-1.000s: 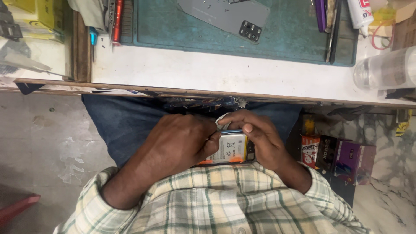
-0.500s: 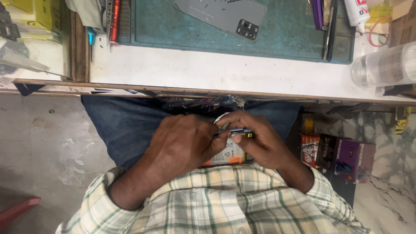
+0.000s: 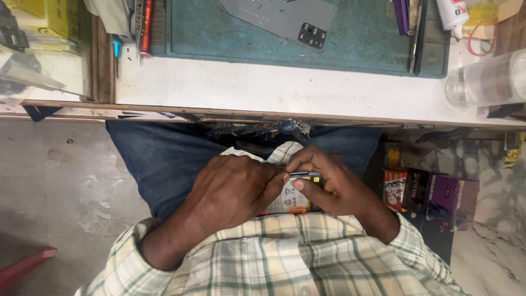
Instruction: The person repairs a disassembled smartphone at a workbench. They press and reposition the battery and internal components by hand, then use a screwdriver to tighten screws along the phone's edge, working on the opened device while other phone parts and tools lie on the mat.
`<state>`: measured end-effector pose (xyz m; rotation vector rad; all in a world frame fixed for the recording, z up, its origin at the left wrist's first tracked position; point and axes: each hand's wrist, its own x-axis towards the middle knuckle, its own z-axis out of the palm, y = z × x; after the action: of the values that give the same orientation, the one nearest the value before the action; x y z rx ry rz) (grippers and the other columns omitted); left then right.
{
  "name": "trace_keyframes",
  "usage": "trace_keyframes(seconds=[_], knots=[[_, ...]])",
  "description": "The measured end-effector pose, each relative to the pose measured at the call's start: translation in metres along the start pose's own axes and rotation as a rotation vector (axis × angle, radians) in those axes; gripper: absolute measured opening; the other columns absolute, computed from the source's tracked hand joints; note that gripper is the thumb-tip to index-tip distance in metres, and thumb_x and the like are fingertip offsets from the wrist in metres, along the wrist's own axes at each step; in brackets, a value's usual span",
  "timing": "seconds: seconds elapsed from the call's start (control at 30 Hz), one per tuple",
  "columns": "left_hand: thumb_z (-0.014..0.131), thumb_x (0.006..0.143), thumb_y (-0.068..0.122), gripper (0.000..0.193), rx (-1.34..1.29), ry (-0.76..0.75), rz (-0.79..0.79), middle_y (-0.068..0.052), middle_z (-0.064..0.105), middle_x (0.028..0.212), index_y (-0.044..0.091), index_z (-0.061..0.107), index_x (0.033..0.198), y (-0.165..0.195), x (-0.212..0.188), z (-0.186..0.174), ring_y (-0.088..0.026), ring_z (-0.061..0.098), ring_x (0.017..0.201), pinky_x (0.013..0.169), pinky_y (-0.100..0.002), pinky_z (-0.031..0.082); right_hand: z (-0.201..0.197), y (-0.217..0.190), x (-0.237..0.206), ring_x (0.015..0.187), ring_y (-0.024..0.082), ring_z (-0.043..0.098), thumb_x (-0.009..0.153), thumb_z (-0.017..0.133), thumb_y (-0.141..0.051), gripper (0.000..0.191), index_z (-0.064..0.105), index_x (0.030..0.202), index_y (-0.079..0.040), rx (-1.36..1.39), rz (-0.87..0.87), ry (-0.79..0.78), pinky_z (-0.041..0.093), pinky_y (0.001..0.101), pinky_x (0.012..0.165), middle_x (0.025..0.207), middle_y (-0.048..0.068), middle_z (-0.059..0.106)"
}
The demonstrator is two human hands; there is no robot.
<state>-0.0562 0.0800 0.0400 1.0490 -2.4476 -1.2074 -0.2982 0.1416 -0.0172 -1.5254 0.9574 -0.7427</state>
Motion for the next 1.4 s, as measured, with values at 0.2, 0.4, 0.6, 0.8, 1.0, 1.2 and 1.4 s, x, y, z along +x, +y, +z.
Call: trace_keyframes(seconds=[0.2,0.4,0.6,0.8,1.0,1.2,1.4], knots=[[0.059,0.100,0.033,0.040,0.015,-0.013,-0.022,-0.011,0.066,0.054,0.007,0.076,0.076,0.001,0.000,0.003,-0.027,0.064,0.047,0.048,-0.044,0.049,0.008,0.019,-0.015,0.098,0.014,0.068,0.101,0.069,-0.012,0.019,0.062,0.115,-0.002,0.024,0.013,0.103,0.056,0.0310,0.088,0.101,0.007,0.066],[0.059,0.099,0.034,0.035,-0.040,-0.043,-0.044,-0.012,0.066,0.055,0.005,0.077,0.088,0.006,-0.003,0.000,-0.027,0.065,0.046,0.047,-0.044,0.050,0.007,0.023,-0.017,0.086,0.009,0.074,0.098,0.074,-0.012,0.016,0.065,0.108,-0.003,-0.044,-0.051,0.129,0.056,0.0262,0.071,0.092,0.004,0.073],[0.064,0.092,0.034,0.041,-0.027,-0.142,-0.069,-0.016,0.068,0.058,0.001,0.072,0.115,0.007,-0.003,-0.007,-0.030,0.069,0.053,0.052,-0.045,0.052,0.008,0.011,-0.004,0.083,0.011,0.070,0.101,0.071,-0.015,0.018,0.061,0.107,-0.001,-0.093,-0.079,0.105,0.054,0.0284,0.071,0.091,0.006,0.069],[0.062,0.095,0.037,0.043,-0.032,-0.252,-0.120,-0.018,0.069,0.063,0.001,0.068,0.119,0.001,-0.002,-0.004,-0.032,0.072,0.063,0.061,-0.047,0.053,0.005,0.000,0.005,0.078,0.016,0.064,0.113,0.048,-0.034,0.032,0.058,0.119,-0.004,-0.211,-0.007,0.019,0.051,0.0307,0.073,0.087,0.008,0.065],[0.064,0.094,0.046,0.046,-0.001,-0.107,-0.078,-0.016,0.069,0.065,0.003,0.073,0.104,-0.002,-0.001,0.003,-0.034,0.070,0.062,0.059,-0.049,0.052,-0.001,-0.001,0.007,0.090,0.013,0.061,0.111,0.038,-0.044,0.044,0.049,0.122,-0.003,0.059,0.015,-0.008,0.048,0.0279,0.084,0.096,0.006,0.063],[0.067,0.093,0.044,0.040,0.047,-0.070,-0.081,-0.015,0.070,0.064,0.006,0.073,0.104,0.006,-0.006,-0.002,-0.032,0.068,0.052,0.048,-0.045,0.052,-0.001,0.009,-0.004,0.100,0.012,0.058,0.110,0.055,-0.041,0.039,0.052,0.119,-0.003,0.237,0.086,0.007,0.049,0.0287,0.088,0.107,0.006,0.058],[0.067,0.094,0.041,0.036,0.099,0.013,-0.066,-0.013,0.071,0.068,0.005,0.068,0.092,0.020,-0.013,-0.003,-0.030,0.068,0.051,0.043,-0.042,0.051,-0.001,0.006,-0.033,0.090,0.011,0.067,0.104,0.067,-0.034,0.044,0.066,0.130,0.002,0.139,0.066,0.160,0.055,0.0261,0.077,0.103,0.009,0.073]])
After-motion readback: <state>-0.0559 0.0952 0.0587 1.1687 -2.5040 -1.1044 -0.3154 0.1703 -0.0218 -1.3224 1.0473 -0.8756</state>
